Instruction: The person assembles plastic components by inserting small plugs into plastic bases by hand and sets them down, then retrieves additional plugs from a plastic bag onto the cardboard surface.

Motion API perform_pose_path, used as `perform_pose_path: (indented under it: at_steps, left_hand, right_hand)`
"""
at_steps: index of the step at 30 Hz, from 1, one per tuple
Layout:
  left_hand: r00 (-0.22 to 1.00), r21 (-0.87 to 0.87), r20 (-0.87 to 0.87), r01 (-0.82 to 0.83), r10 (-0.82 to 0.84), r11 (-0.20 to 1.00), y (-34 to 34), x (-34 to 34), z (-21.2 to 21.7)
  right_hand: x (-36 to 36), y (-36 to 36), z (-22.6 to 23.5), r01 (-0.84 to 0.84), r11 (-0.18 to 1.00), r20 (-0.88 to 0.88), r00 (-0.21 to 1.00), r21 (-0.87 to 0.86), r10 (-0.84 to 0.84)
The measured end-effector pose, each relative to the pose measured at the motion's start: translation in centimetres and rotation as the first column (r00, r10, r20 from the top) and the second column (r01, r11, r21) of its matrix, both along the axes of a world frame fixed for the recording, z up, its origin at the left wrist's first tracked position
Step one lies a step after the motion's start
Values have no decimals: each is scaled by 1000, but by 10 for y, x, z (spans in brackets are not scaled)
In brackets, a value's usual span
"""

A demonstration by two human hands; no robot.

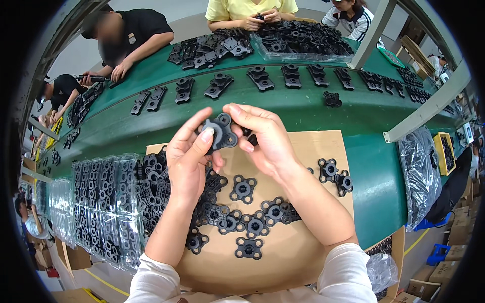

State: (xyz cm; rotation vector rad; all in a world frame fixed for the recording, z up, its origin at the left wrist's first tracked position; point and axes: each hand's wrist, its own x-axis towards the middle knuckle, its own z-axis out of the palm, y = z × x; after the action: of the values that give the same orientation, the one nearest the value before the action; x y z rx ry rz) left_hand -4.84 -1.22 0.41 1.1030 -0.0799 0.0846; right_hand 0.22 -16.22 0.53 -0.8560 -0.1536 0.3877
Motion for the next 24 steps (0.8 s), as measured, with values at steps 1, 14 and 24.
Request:
perform_pose_path:
  at_steps: [1, 14, 24]
  left_hand:
    - [999, -26, -5, -37, 37, 999, 3, -1, -2]
    - [999, -238, 19, -35, 41, 971, -2, -2, 3]
    - [997, -19, 34, 65, -64, 998, 7, 9, -2]
  right_hand:
    - [-2, 3, 2, 34, 999, -29, 999, -7, -34]
    - [-4, -2, 8, 42, 994, -66, 997, 105, -35]
    - [5, -3, -2, -127, 990, -12, 992, 63, 128]
